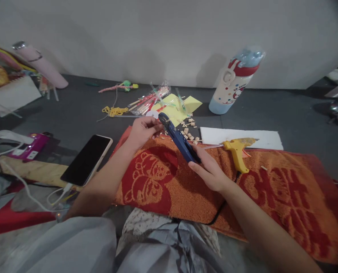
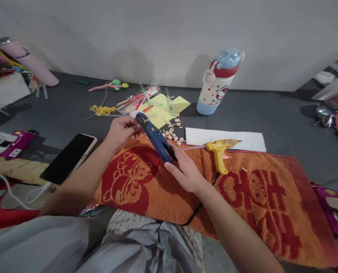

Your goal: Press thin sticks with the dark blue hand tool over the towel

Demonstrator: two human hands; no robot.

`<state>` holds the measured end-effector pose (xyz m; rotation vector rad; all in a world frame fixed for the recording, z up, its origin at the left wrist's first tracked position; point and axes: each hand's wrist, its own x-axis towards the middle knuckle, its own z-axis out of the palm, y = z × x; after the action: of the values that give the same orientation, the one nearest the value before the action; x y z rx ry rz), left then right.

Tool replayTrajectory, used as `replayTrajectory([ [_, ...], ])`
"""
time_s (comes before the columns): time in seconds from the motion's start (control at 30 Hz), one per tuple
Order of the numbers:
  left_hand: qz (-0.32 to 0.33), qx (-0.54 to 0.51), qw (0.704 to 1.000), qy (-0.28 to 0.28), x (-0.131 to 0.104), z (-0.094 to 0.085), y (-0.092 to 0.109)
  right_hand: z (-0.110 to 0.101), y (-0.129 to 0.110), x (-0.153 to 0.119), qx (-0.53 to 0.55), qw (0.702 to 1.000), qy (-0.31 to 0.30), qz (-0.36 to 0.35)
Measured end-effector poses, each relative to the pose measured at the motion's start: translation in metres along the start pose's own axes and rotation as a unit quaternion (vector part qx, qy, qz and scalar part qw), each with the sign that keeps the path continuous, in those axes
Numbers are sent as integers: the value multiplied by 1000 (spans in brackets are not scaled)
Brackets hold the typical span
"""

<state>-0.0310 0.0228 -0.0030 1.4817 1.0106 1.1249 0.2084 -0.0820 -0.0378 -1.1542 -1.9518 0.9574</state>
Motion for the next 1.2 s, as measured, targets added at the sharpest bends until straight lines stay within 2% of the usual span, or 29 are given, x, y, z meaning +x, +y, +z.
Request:
replayTrajectory([
  [0.43,0,51,998,38,-1,3,-4,8,4,-2,4,999,31,38],
  [0.67,-11,28,1000,1,-2,3,-2,5,0,0,7,1000,14,21],
  [0.93,-12,19,1000,0,-2,6,0,8,1,-1,1,999,30,35],
  [1.2,-1,63,997,36,-1,9,-4,12,1,-3,12,997,54,53],
])
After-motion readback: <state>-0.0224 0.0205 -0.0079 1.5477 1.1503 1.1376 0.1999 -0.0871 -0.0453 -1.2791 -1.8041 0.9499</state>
